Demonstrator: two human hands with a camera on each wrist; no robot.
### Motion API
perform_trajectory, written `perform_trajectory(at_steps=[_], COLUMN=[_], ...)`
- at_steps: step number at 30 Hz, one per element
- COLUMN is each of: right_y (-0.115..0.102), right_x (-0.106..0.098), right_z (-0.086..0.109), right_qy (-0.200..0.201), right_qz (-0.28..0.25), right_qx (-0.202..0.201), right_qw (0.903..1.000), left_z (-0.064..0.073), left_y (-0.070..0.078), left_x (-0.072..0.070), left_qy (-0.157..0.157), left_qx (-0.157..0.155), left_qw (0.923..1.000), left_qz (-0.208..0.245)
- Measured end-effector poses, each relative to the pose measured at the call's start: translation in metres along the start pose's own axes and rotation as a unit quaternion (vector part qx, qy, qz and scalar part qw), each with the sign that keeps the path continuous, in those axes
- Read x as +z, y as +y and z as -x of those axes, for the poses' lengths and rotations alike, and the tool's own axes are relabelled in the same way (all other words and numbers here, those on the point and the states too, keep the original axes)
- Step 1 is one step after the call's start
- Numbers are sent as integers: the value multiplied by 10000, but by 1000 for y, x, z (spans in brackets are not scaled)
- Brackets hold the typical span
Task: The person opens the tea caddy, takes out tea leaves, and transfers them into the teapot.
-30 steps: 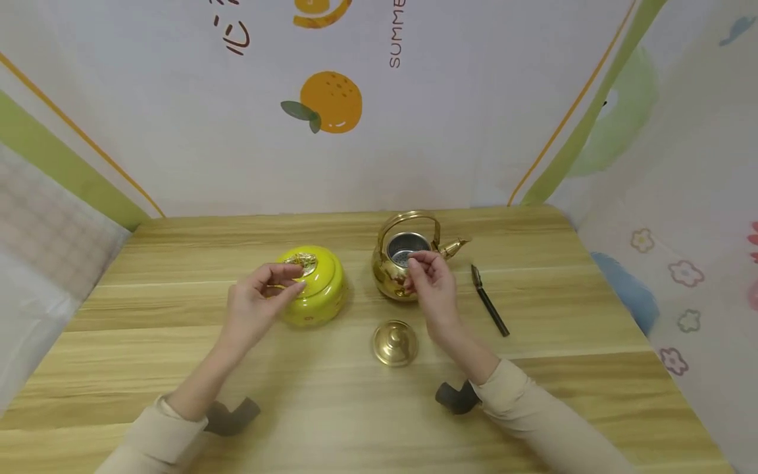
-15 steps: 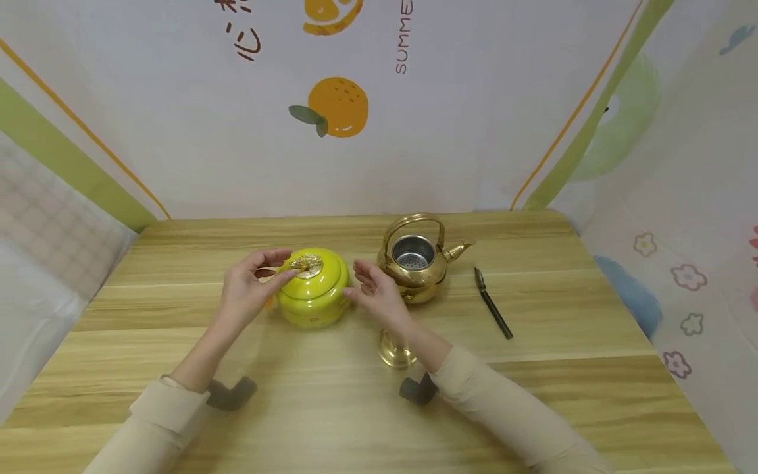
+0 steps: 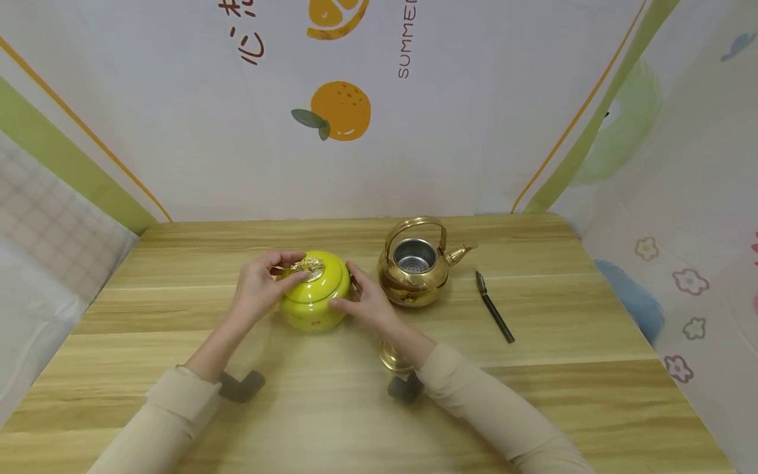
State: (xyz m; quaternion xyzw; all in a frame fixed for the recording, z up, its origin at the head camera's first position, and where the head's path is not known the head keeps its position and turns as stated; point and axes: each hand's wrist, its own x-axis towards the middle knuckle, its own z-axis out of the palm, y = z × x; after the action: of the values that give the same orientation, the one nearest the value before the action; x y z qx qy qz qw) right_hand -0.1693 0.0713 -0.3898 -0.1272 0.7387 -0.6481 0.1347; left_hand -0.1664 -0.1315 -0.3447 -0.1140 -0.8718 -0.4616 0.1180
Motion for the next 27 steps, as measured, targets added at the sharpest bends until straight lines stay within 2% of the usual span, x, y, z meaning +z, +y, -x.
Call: perform_trajectory(at_steps=[6,13,16,27], right_y=[1,2,2,0], right_x=[2,1,1,1], right_z=[-4,-6,-6,-6], right_qy=[73,-59,-97,-77], right_qz=[-115,-316,-247,-125], right_qx=[13,-17,-109,-43], right_qw=[9999,9995,9996,9999], left_z=[-3,-6,-6,-7], left_y=[-1,-2,-1,2], left_x=[3,5,5,6], left_qy=[24,-23,-13,16], left_qx=[93,-56,-84,-83], left_qw=[9998,9997,9996,9992], left_qz=[-172,-243,-260,-389])
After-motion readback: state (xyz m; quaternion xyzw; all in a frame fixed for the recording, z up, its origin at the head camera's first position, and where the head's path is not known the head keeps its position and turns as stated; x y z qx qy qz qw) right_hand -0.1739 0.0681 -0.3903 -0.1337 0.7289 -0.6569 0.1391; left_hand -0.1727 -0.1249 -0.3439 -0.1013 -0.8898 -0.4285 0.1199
